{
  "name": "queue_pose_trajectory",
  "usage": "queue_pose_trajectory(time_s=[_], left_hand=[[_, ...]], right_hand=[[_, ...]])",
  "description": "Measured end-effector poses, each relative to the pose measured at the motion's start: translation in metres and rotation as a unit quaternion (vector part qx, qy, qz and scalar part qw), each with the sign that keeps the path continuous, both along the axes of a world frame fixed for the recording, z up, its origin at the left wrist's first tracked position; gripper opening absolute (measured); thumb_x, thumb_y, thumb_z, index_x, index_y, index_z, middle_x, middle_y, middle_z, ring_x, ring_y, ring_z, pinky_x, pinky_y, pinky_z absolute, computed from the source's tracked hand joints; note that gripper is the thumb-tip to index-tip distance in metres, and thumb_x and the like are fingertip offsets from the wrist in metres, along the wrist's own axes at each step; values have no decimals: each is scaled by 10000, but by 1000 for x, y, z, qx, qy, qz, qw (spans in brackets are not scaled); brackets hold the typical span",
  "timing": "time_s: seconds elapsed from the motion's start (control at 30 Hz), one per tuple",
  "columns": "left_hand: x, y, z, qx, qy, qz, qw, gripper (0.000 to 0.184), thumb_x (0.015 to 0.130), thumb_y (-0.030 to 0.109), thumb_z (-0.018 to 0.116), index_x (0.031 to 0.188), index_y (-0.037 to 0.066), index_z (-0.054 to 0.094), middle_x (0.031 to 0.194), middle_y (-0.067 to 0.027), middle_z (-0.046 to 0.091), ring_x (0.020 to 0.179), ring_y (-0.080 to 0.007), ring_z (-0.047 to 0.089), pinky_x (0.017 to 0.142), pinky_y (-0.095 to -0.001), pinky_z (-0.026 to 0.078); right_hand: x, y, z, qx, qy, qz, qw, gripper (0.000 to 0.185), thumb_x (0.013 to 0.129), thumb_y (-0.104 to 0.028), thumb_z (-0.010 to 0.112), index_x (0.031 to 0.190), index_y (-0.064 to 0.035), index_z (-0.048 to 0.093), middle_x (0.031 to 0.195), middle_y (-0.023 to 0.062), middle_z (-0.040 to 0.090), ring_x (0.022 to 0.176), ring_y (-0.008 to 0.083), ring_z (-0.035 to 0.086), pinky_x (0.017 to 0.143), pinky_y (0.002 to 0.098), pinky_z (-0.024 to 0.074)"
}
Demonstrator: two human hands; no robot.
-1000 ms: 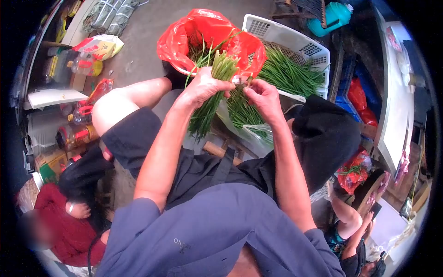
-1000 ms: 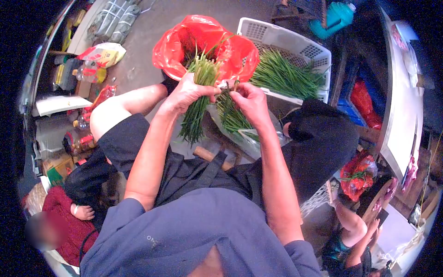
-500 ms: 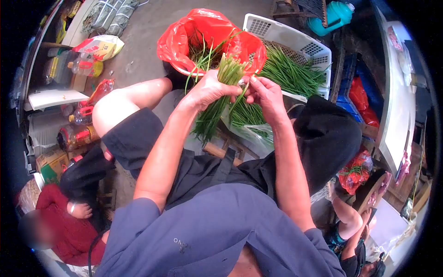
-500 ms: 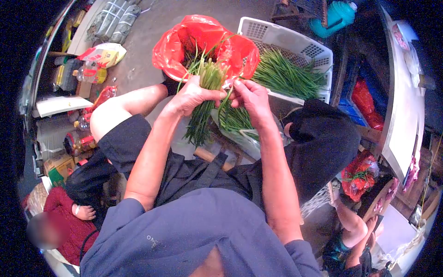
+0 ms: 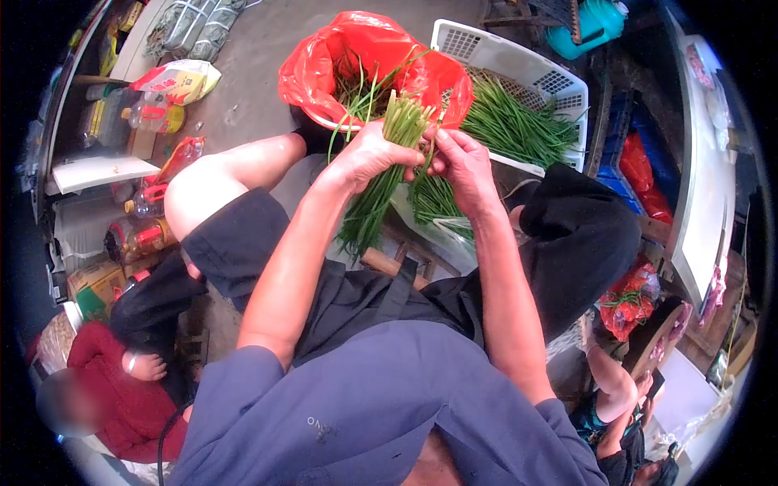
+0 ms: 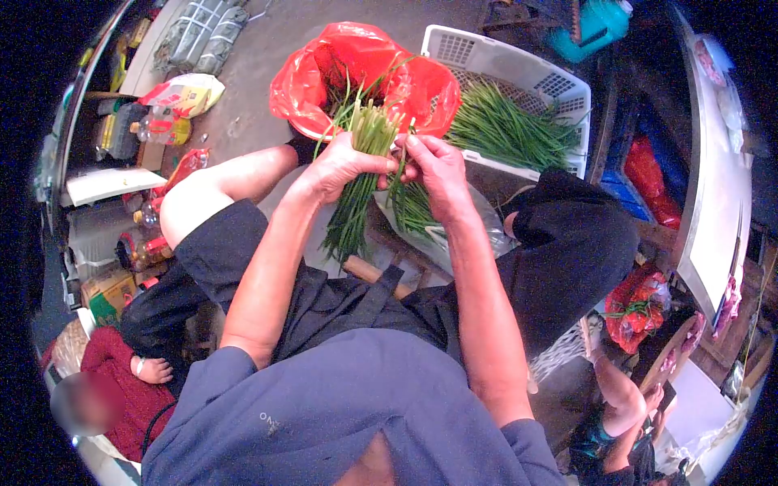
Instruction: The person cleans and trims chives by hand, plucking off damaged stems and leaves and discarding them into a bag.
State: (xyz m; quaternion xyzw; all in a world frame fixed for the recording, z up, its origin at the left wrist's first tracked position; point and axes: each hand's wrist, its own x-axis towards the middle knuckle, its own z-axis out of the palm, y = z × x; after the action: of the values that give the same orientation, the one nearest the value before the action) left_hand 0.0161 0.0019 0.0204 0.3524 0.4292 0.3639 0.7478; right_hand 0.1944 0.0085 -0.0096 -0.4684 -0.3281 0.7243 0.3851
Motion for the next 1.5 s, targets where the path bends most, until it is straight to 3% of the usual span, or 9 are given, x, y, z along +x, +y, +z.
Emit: queue_pose_trajectory(time_s=[0.33,0.47,0.67,0.97,1.13,1.5], left_hand=[[1,-1,10,-8,-16,-11,1000,290,753,59,719,1012,-5,607,875,-99,682,754,-168,655,581,-272,494],[0,0,-11,-14,-33,3,999,280,758,48,713,1012,1,605,868,-101,683,760,-174,658,576,-270,496],[1,-1,-3,-9,-15,2,1000,309,757,46,714,1038,-5,596,876,-96,683,760,-168,657,570,-272,493],[1,1,2,-30,-5,51,998,275,714,-16,695,983,-5,639,847,-65,673,715,-141,634,533,-257,472],[-3,1,-3,-1,15,40,999,271,717,4,710,974,14,627,840,-51,656,695,-131,617,546,-260,472],[-4,2,-5,-1,41,50,998,259,684,-22,694,936,9,641,810,-39,641,682,-133,604,550,-270,473]], right_hand=[[-3,1,9,-73,134,-56,987,231,951,-174,558,1041,35,597,803,52,631,564,71,512,529,240,486],[-3,2,11,-74,147,-49,985,225,949,-168,561,1046,32,599,815,51,632,564,64,507,519,223,476],[-4,1,3,-71,158,-38,984,224,949,-157,560,1065,30,599,819,53,634,546,60,497,500,211,459],[-9,-1,-2,-65,97,-67,991,221,952,-193,564,1024,8,624,845,37,642,546,55,506,498,216,440],[-12,-2,0,-3,-11,-20,1000,186,916,-193,613,927,-13,661,780,-2,632,555,51,503,515,214,421],[-9,0,-8,30,-56,-7,998,155,903,-154,599,835,-19,631,710,4,599,541,60,496,506,219,420]])
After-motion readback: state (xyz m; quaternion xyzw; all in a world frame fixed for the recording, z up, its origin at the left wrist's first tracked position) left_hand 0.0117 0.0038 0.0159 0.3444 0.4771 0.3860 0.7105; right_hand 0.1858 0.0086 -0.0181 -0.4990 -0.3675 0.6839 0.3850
